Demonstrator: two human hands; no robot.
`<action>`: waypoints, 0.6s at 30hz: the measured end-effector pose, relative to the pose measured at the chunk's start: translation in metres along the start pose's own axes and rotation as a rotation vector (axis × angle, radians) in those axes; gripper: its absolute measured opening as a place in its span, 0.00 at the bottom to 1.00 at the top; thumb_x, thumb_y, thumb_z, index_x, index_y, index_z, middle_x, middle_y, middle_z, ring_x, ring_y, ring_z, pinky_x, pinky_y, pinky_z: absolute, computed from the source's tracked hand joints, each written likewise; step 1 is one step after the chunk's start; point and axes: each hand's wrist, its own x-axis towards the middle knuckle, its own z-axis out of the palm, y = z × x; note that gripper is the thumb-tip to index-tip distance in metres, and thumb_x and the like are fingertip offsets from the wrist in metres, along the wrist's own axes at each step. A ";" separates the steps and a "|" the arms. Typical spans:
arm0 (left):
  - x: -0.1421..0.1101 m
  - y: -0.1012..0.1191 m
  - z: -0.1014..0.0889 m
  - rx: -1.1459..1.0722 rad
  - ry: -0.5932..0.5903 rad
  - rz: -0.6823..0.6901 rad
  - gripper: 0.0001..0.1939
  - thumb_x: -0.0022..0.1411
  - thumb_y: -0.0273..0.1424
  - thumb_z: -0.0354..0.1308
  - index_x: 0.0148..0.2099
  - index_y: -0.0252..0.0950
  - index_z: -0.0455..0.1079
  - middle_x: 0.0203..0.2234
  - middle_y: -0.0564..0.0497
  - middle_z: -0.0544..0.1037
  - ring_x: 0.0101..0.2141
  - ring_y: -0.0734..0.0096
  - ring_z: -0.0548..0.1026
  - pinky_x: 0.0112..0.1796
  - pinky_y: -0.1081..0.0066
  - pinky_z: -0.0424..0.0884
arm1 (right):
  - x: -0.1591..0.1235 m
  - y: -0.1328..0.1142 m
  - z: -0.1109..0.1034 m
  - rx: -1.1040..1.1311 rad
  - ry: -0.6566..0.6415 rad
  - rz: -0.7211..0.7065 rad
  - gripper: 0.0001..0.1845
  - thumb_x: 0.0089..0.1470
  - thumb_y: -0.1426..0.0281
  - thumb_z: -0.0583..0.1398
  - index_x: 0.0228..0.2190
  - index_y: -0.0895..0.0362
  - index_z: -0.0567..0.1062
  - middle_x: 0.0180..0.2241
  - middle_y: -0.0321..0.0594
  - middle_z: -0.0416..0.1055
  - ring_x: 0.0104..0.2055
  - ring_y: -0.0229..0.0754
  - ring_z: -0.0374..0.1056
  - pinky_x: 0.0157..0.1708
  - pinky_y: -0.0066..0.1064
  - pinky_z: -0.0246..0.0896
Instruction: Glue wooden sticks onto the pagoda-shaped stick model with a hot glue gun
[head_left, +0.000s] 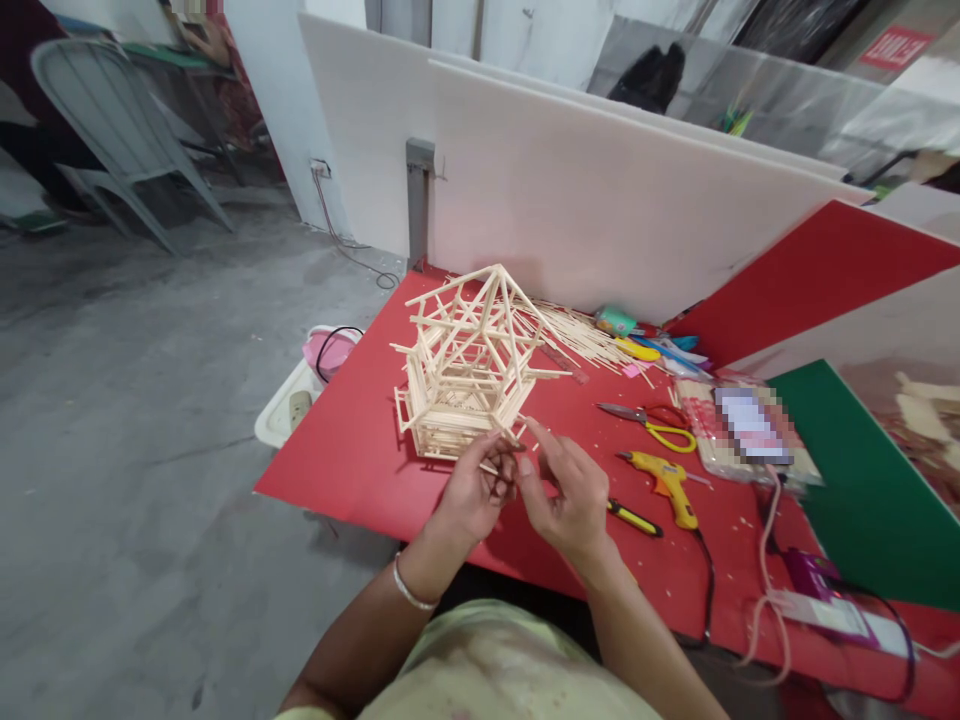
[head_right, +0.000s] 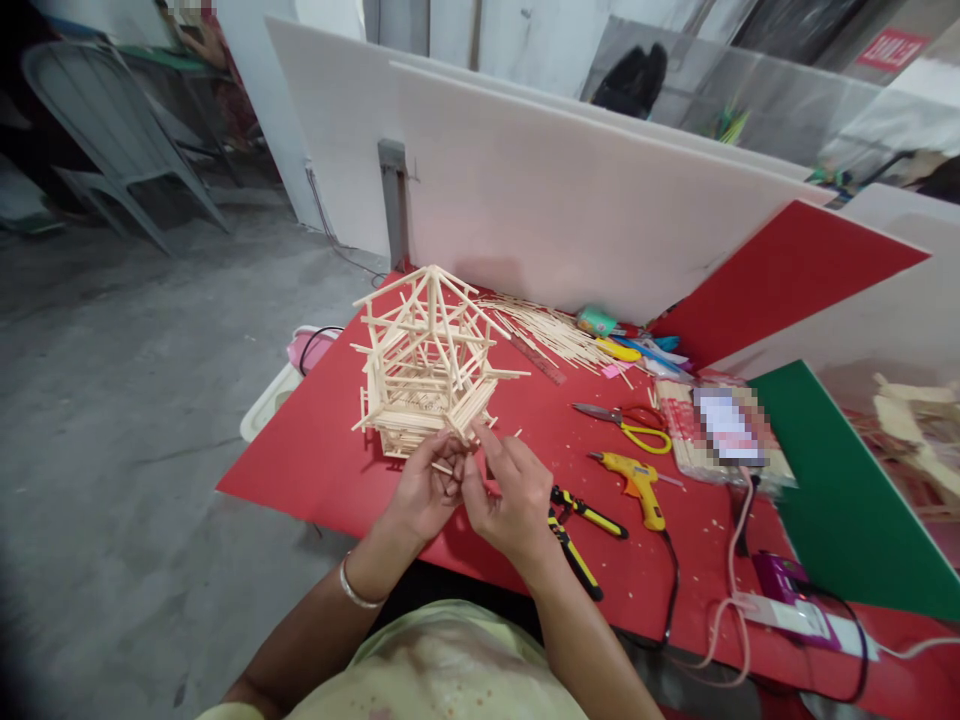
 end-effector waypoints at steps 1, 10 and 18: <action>-0.001 -0.001 -0.002 0.015 -0.038 -0.002 0.17 0.58 0.43 0.64 0.34 0.30 0.76 0.16 0.56 0.69 0.13 0.84 0.60 0.15 0.81 0.49 | -0.003 0.001 -0.003 0.009 0.039 -0.007 0.28 0.57 0.76 0.61 0.59 0.56 0.70 0.28 0.36 0.68 0.27 0.39 0.62 0.30 0.31 0.61; -0.028 -0.029 -0.022 0.238 -0.078 0.066 0.33 0.66 0.55 0.50 0.38 0.29 0.80 0.29 0.45 0.78 0.23 0.76 0.70 0.19 0.77 0.60 | -0.055 0.008 -0.019 0.173 0.045 0.033 0.13 0.54 0.80 0.62 0.40 0.55 0.75 0.31 0.39 0.73 0.31 0.39 0.68 0.30 0.30 0.64; -0.031 -0.033 -0.010 0.370 -0.088 0.179 0.37 0.70 0.55 0.42 0.36 0.32 0.82 0.35 0.41 0.82 0.42 0.59 0.77 0.48 0.65 0.71 | -0.064 0.006 -0.013 0.409 -0.125 0.148 0.08 0.60 0.74 0.62 0.41 0.53 0.79 0.35 0.39 0.79 0.36 0.37 0.74 0.38 0.29 0.69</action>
